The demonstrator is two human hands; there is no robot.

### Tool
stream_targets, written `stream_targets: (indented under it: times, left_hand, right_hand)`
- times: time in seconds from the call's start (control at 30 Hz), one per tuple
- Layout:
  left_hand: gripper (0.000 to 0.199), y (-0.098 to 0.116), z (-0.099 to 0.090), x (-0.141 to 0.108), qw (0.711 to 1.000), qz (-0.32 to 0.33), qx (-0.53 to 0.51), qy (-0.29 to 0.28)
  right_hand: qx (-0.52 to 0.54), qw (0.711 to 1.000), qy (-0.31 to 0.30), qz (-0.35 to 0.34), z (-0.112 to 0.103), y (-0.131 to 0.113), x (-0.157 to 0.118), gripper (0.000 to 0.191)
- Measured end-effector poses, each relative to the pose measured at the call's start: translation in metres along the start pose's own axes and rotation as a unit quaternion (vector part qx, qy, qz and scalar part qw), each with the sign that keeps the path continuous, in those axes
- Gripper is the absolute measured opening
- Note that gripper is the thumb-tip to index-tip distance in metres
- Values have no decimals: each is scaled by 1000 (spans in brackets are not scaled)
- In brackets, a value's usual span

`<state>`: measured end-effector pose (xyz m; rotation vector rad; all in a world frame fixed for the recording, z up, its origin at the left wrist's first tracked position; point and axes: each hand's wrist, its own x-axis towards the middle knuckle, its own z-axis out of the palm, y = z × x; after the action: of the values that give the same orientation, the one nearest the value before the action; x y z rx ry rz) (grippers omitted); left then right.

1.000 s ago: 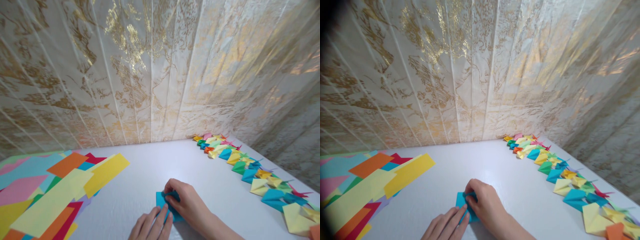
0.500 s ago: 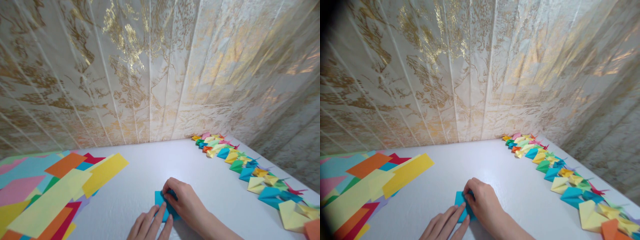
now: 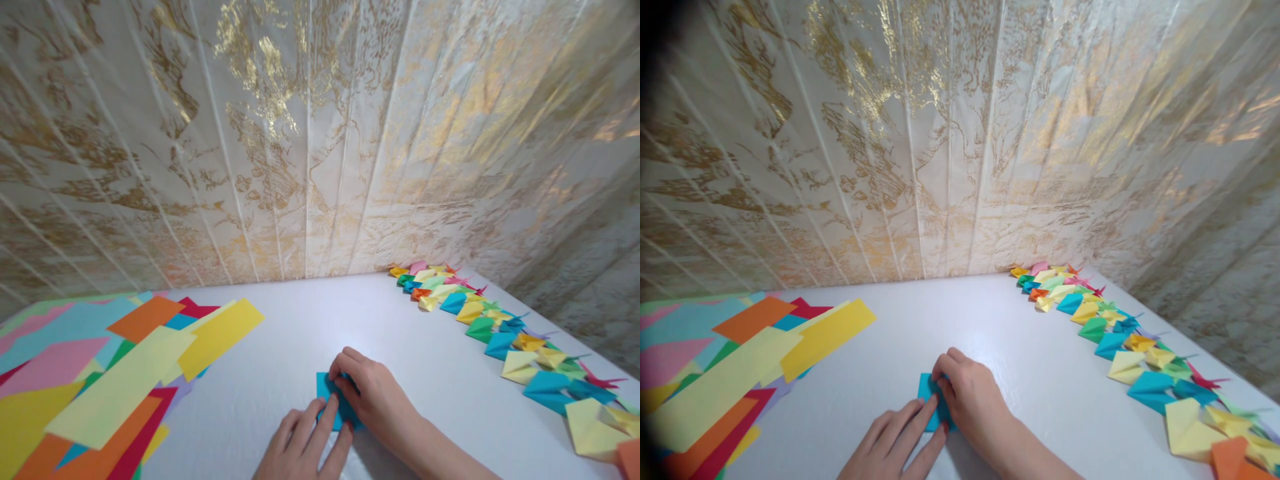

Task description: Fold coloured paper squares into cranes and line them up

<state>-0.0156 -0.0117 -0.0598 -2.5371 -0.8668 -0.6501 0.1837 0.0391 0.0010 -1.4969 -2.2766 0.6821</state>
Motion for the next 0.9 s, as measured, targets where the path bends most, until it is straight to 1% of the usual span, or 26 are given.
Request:
stream_targets:
  times: [0.13, 0.27, 0.4, 0.53, 0.63, 0.77, 0.9]
  left_hand:
    - [33, 2, -6, 5, 1000, -5, -8, -26]
    - [31, 6, -10, 8, 998, -13, -3, -56]
    - [24, 5, -16, 14, 998, -7, 22, -63]
    - [24, -3, -23, 15, 998, 20, 26, -57]
    - [23, -7, -24, 11, 998, 3, 47, -37]
    - [20, -7, -22, 2, 996, -11, 89, -26]
    - [21, -7, -22, -2, 995, -10, 94, -28]
  right_hand:
    - [-22, 999, -24, 13, -2, -4, -4, 25]
    - [-30, 999, -30, -18, -7, -6, -16, 31]
    - [-3, 999, -21, -42, -8, -4, -30, 38]
    - [16, 999, 7, -32, -1, -3, -37, 41]
    - [27, 999, 15, -14, 2, -6, -37, 41]
    - [44, 999, -6, 4, -3, -8, -36, 47]
    - [35, 999, -39, 1, -16, -3, -38, 55]
